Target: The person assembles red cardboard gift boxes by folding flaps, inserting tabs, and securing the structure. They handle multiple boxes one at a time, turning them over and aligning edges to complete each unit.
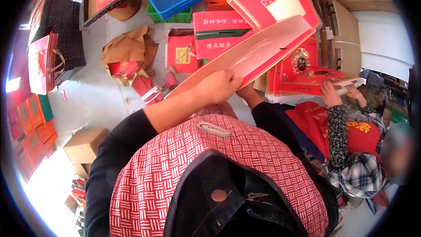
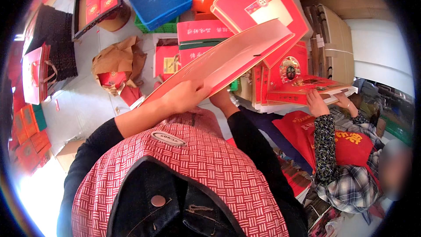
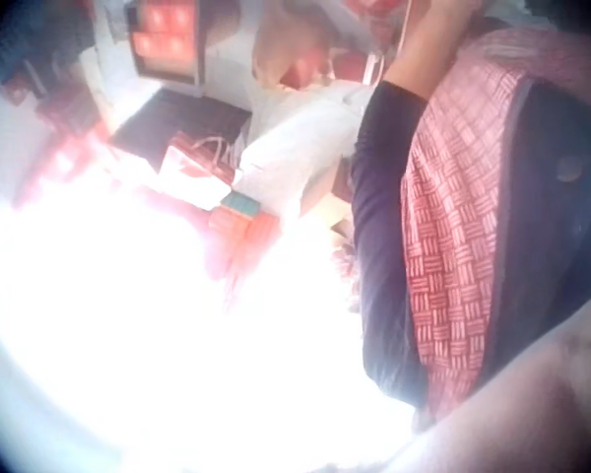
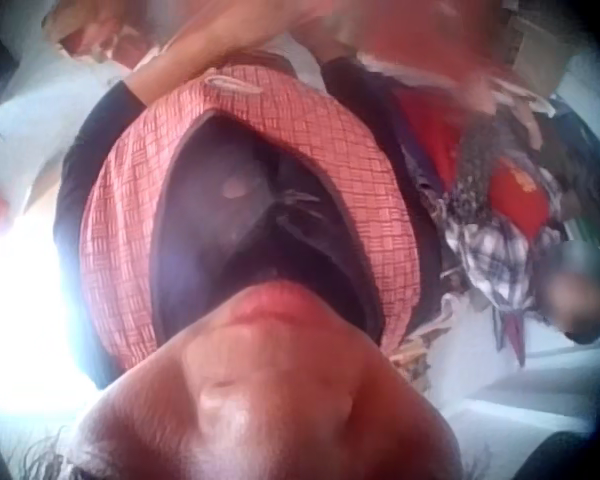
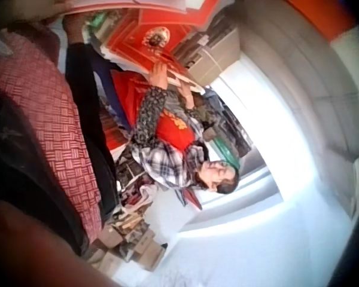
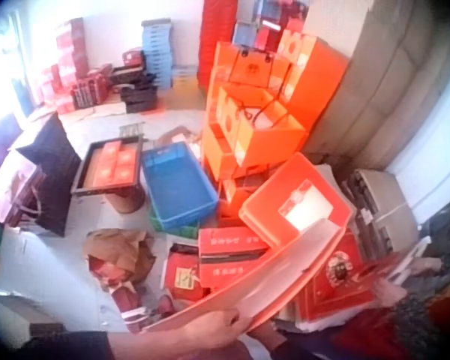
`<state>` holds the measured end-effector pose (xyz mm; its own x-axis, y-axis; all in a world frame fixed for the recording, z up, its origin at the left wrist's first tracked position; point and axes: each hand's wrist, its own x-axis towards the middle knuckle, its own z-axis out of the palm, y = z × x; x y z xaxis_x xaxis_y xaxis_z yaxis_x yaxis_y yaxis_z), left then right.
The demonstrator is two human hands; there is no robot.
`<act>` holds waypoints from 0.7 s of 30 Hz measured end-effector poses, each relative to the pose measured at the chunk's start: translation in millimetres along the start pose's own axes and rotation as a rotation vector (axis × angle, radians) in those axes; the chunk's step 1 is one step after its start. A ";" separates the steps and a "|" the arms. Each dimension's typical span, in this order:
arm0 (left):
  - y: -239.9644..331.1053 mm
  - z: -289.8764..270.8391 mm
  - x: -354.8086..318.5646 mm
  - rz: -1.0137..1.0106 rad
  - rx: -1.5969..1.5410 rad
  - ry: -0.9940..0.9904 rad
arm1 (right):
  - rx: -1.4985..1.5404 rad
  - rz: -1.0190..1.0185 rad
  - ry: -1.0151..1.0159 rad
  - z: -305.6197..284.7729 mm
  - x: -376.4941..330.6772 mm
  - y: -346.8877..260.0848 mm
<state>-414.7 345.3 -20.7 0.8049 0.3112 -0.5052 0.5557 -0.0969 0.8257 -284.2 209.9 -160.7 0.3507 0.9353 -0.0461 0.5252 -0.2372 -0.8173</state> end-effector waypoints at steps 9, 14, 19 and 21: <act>-20.2 -14.5 -0.7 0.479 0.112 -0.097 | 0.132 -0.023 -0.106 23.6 -11.6 43.8; -29.1 -14.3 -12.6 0.266 0.091 0.034 | 0.109 0.119 -0.159 8.6 -7.2 -0.6; -28.6 -19.3 -27.8 0.180 0.022 0.178 | 0.088 0.109 -0.121 7.9 4.4 -1.4; -20.1 -16.8 -30.1 0.327 0.128 0.274 | 0.282 0.257 -0.157 9.7 13.8 -7.7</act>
<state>-453.6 353.8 -17.9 0.8674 0.4824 -0.1226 0.3159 -0.3431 0.8846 -291.0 227.2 -160.7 0.3085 0.8889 -0.3385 0.1954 -0.4075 -0.8920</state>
